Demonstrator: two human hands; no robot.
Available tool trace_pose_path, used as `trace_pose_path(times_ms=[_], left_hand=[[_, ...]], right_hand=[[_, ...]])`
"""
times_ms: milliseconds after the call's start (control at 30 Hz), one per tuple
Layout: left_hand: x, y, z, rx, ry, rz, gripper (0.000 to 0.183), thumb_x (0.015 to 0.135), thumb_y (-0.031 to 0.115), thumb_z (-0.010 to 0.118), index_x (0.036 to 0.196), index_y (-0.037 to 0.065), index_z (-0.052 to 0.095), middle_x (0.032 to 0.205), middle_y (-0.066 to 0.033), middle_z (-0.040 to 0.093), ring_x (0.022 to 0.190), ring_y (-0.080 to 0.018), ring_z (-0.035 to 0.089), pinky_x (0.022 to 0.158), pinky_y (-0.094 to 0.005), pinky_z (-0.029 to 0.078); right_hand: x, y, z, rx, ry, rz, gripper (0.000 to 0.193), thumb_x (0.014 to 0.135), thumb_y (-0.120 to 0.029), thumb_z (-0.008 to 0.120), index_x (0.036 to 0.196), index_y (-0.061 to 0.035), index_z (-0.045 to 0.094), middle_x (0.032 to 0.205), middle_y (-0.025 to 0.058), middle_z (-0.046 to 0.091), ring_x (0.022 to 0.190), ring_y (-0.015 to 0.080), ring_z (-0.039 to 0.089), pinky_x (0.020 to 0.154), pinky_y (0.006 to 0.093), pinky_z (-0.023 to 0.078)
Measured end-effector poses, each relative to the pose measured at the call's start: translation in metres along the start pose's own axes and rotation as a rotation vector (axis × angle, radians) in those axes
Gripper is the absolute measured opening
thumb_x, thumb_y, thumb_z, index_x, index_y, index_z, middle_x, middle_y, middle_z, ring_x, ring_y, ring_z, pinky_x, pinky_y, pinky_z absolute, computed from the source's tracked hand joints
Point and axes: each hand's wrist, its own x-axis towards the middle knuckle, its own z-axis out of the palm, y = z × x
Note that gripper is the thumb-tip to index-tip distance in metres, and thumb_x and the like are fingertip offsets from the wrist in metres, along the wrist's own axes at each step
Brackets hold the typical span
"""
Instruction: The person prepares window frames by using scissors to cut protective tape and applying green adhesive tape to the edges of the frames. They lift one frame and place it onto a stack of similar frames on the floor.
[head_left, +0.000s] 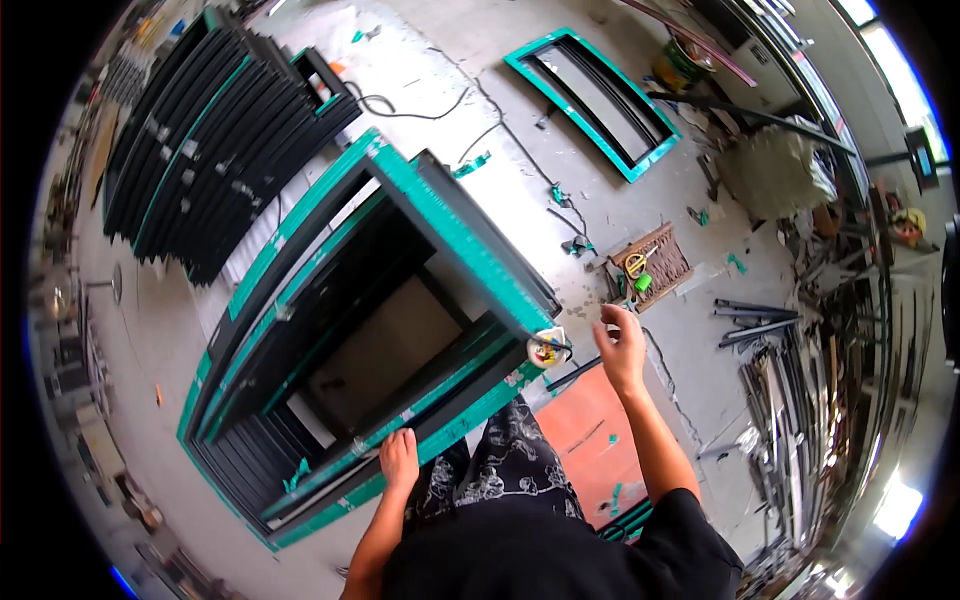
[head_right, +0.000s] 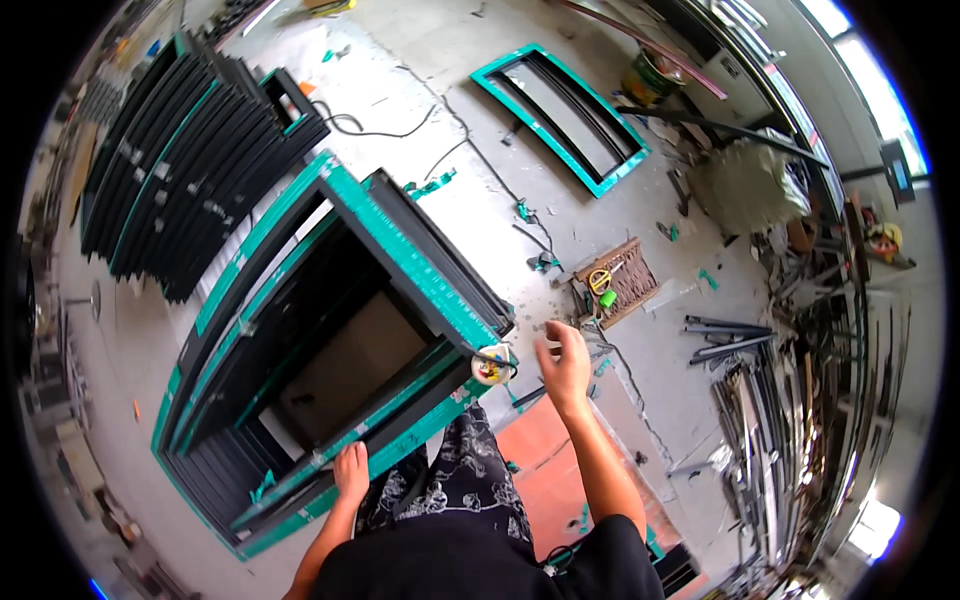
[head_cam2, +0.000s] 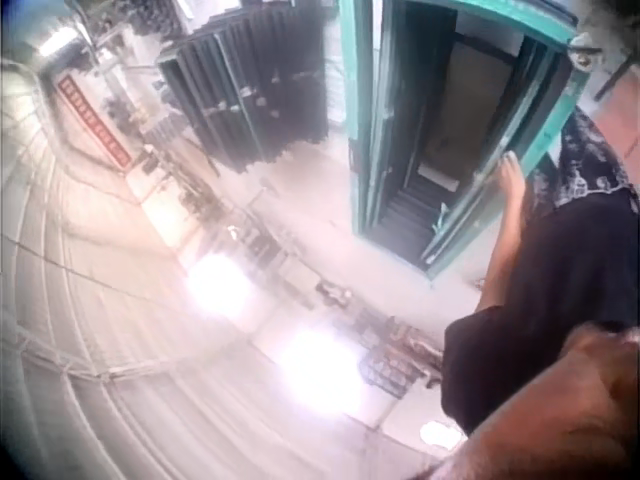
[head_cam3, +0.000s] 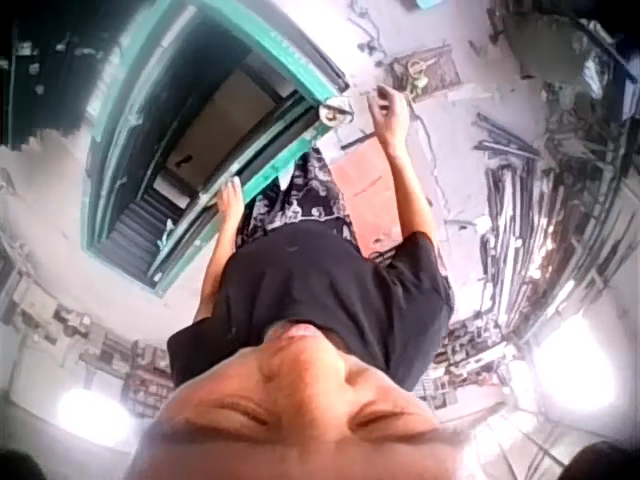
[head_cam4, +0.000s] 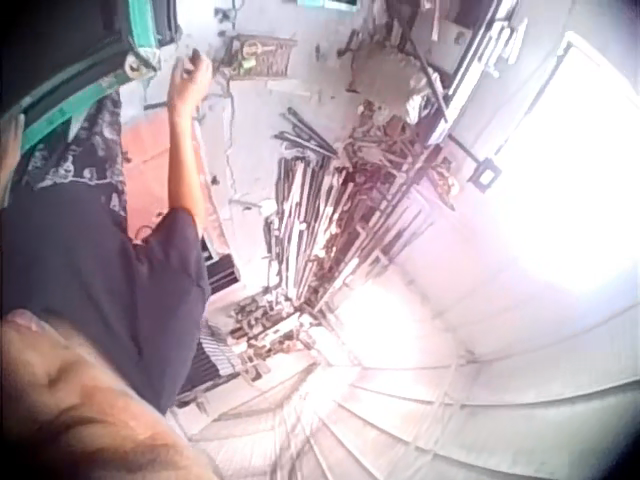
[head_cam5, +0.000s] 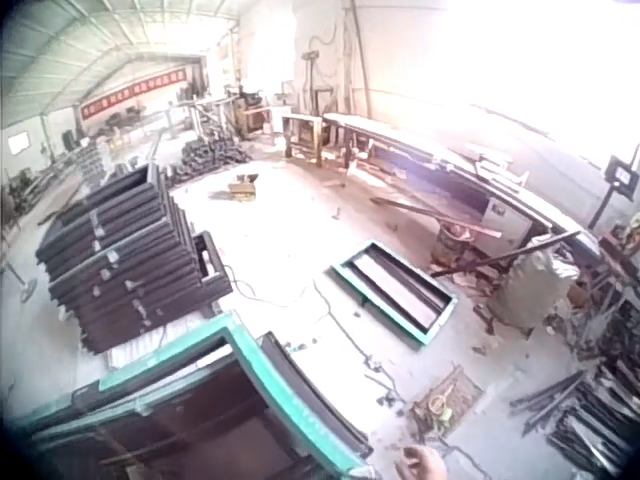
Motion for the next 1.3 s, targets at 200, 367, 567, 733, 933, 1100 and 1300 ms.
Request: trace_pose_path(times_ms=[200, 367, 567, 733, 933, 1100, 1300], left_hand=[[-0.004, 0.001, -0.002, -0.079, 0.036, -0.039, 0.028, 0.095, 0.027, 0.046, 0.09, 0.004, 0.061, 0.09, -0.0138, 0.063, 0.09, -0.033, 0.058, 0.082, -0.0435, 0.043], [-0.002, 0.003, -0.009, -0.243, 0.062, 0.012, 0.021, 0.089, 0.023, 0.055, 0.094, 0.003, 0.062, 0.091, -0.0151, 0.064, 0.087, -0.0337, 0.06, 0.077, -0.0433, 0.047], [-0.022, -0.017, -0.015, -0.298, 0.109, -0.014, 0.022, 0.085, 0.023, 0.06, 0.096, 0.003, 0.062, 0.091, -0.015, 0.064, 0.088, -0.0341, 0.06, 0.077, -0.0429, 0.048], [-0.048, -0.061, -0.024, -0.256, 0.217, -0.068, 0.02, 0.083, 0.022, 0.061, 0.094, 0.005, 0.062, 0.089, -0.0143, 0.063, 0.085, -0.0338, 0.06, 0.075, -0.0434, 0.048], [-0.079, -0.138, -0.03, -0.136, 0.317, -0.178, 0.021, 0.085, 0.023, 0.059, 0.074, 0.005, 0.061, 0.075, -0.0129, 0.061, 0.072, -0.0327, 0.059, 0.065, -0.0451, 0.046], [-0.083, -0.158, -0.024, -0.005, 0.243, -0.067, 0.026, 0.089, 0.025, 0.054, 0.074, 0.005, 0.061, 0.071, -0.0132, 0.058, 0.07, -0.0332, 0.058, 0.063, -0.0463, 0.045], [-0.063, -0.124, -0.026, -0.008, 0.081, -0.032, 0.03, 0.095, 0.025, 0.044, 0.085, 0.003, 0.061, 0.084, -0.0158, 0.06, 0.083, -0.0361, 0.057, 0.074, -0.0478, 0.043]], right_hand=[[-0.025, -0.051, 0.035, -0.473, -0.444, -0.293, 0.082, 0.056, -0.02, 0.085, 0.129, -0.0091, 0.047, 0.127, 0.0172, 0.047, 0.117, 0.0374, 0.046, 0.096, 0.0422, 0.041], [-0.028, -0.037, 0.044, -0.511, -0.271, -0.313, 0.075, 0.055, -0.014, 0.082, 0.122, -0.0073, 0.049, 0.117, 0.0166, 0.051, 0.107, 0.0367, 0.05, 0.09, 0.0412, 0.044], [-0.033, -0.034, 0.048, -0.455, -0.218, -0.309, 0.076, 0.053, -0.015, 0.084, 0.121, -0.0036, 0.051, 0.11, 0.0165, 0.054, 0.103, 0.0365, 0.052, 0.088, 0.0419, 0.045], [-0.04, -0.047, 0.046, 0.303, -0.482, 0.115, 0.051, 0.076, -0.014, 0.072, 0.12, -0.0013, 0.052, 0.103, 0.0089, 0.06, 0.092, 0.0178, 0.058, 0.076, 0.0299, 0.047], [-0.091, -0.106, 0.061, 1.064, -0.792, 0.57, 0.053, 0.079, -0.03, 0.062, 0.121, 0.0001, 0.05, 0.12, 0.0222, 0.057, 0.095, 0.0268, 0.062, 0.073, 0.0332, 0.053], [-0.142, -0.089, 0.046, 1.261, -0.644, 0.745, 0.05, 0.074, -0.029, 0.063, 0.116, -0.0048, 0.054, 0.103, 0.0144, 0.063, 0.078, 0.0253, 0.06, 0.066, 0.0336, 0.049], [-0.171, 0.035, 0.003, 1.11, -0.398, 0.936, 0.029, 0.084, -0.032, 0.064, 0.098, -0.0066, 0.059, 0.082, 0.0095, 0.064, 0.065, 0.0196, 0.062, 0.057, 0.0286, 0.051]])
